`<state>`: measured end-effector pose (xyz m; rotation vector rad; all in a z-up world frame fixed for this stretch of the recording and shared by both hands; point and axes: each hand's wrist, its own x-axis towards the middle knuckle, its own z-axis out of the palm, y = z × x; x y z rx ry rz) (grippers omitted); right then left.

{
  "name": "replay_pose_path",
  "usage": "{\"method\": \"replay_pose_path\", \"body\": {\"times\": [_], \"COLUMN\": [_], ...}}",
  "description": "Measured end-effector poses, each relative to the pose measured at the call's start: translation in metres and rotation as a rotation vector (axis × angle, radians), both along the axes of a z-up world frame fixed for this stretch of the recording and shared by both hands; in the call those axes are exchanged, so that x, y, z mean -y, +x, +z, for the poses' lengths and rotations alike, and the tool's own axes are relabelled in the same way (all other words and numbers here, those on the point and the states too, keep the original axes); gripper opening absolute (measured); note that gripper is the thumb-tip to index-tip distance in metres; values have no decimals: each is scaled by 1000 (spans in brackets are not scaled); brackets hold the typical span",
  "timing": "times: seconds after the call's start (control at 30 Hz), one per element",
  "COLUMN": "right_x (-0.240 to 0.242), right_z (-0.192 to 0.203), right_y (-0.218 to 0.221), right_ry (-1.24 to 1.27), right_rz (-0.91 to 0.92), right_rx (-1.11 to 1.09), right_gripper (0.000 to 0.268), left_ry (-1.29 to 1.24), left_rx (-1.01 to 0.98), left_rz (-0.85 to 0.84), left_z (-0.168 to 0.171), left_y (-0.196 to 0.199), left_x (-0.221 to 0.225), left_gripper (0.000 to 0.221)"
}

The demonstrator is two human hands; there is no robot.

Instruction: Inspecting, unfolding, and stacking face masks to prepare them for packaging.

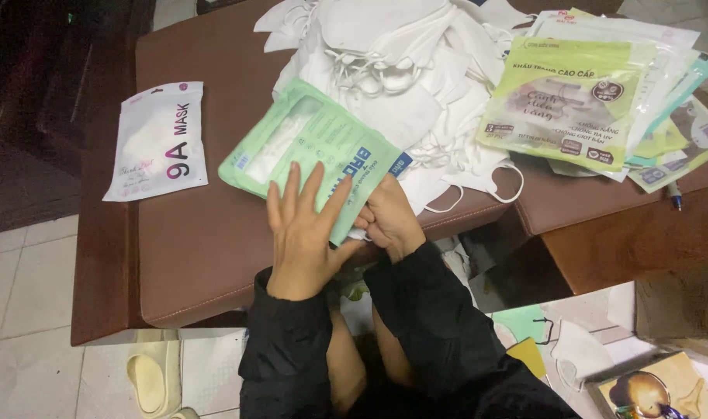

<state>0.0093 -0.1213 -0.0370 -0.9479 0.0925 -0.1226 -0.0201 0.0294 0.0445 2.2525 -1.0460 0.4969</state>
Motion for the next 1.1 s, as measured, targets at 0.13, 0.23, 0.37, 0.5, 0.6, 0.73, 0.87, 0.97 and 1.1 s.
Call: {"method": "replay_pose_path", "body": {"times": [0.13,0.23,0.37,0.5,0.6,0.73,0.87,0.97,1.1], "right_x": [0,-1,-1,3,-5,0,-3,-6,-6], "right_z": [13,25,43,20,38,39,53,40,47], "right_y": [-11,-14,-22,-18,-27,-22,-26,-20,-28], "right_ry": [52,99,147,200,208,91,-193,-269,-190], "right_rz": [3,10,31,57,28,-227,-542,-318,-92], "right_rx": [-21,-44,-61,65,153,306,278,373,409], "right_gripper": [12,13,17,27,24,33,50,75,30], "left_ry": [111,143,29,-115,-223,-413,-795,-891,-752], "left_rx": [52,40,194,246,323,377,288,104,-177], "left_rz": [75,90,190,199,219,284,297,290,340], "left_z": [-6,-12,-23,-21,-30,-29,-8,-2,4], "left_y": [-2,-3,1,6,12,18,1,-5,-13], "left_x": [-4,-5,-2,-8,-9,-17,-26,-40,-52], "left_gripper": [84,105,77,65,54,32,16,23,20]}}
